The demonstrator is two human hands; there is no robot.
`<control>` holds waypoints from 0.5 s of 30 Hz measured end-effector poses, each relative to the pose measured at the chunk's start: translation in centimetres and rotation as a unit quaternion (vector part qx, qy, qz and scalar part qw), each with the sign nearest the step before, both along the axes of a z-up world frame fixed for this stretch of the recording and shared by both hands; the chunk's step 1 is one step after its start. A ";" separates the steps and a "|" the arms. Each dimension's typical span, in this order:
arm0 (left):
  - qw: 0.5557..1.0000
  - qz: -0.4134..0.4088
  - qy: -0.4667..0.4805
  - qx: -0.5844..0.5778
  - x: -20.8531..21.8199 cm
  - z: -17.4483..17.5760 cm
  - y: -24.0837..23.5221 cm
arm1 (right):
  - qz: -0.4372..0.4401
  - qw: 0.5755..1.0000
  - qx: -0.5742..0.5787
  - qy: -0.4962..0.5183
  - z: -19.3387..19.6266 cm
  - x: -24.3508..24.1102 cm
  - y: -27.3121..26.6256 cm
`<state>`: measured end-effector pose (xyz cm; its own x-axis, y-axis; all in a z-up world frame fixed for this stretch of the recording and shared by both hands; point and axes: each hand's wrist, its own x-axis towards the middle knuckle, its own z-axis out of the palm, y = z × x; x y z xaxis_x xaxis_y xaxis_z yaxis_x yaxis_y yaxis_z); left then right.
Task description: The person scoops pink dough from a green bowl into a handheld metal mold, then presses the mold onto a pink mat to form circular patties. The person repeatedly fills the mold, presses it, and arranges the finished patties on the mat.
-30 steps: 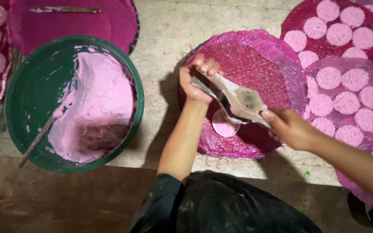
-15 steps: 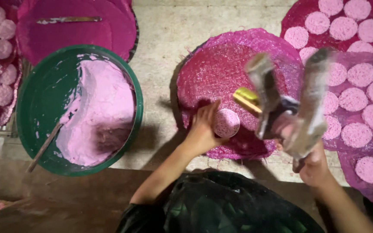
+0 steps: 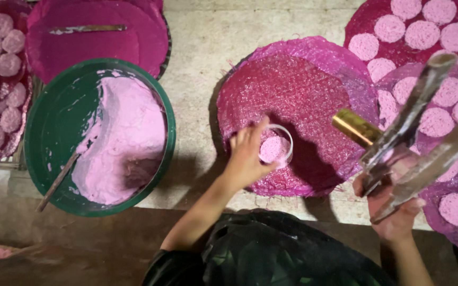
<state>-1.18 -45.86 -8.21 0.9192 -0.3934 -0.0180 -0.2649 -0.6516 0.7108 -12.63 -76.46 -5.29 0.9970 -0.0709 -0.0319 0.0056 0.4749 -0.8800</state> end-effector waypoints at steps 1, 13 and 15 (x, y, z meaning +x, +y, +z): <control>1.000 0.016 -0.013 -0.004 0.6 0.1 0.7 | -0.009 1.000 -0.005 0.002 -0.2 -0.3 -0.2; 0.997 0.053 -0.061 0.019 3.1 -3.2 4.0 | 0.032 0.999 -0.022 0.013 -3.3 -0.5 -0.2; 0.993 0.057 -0.104 0.008 3.3 -2.5 4.1 | 0.066 0.996 -0.057 0.012 -3.9 0.2 -0.5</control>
<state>2.12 -41.75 -10.76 0.9424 -0.2870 0.1717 -0.3283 -0.6967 0.6378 -12.46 -76.95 -9.16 0.9969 0.0569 -0.0544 -0.0716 0.3674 -0.9273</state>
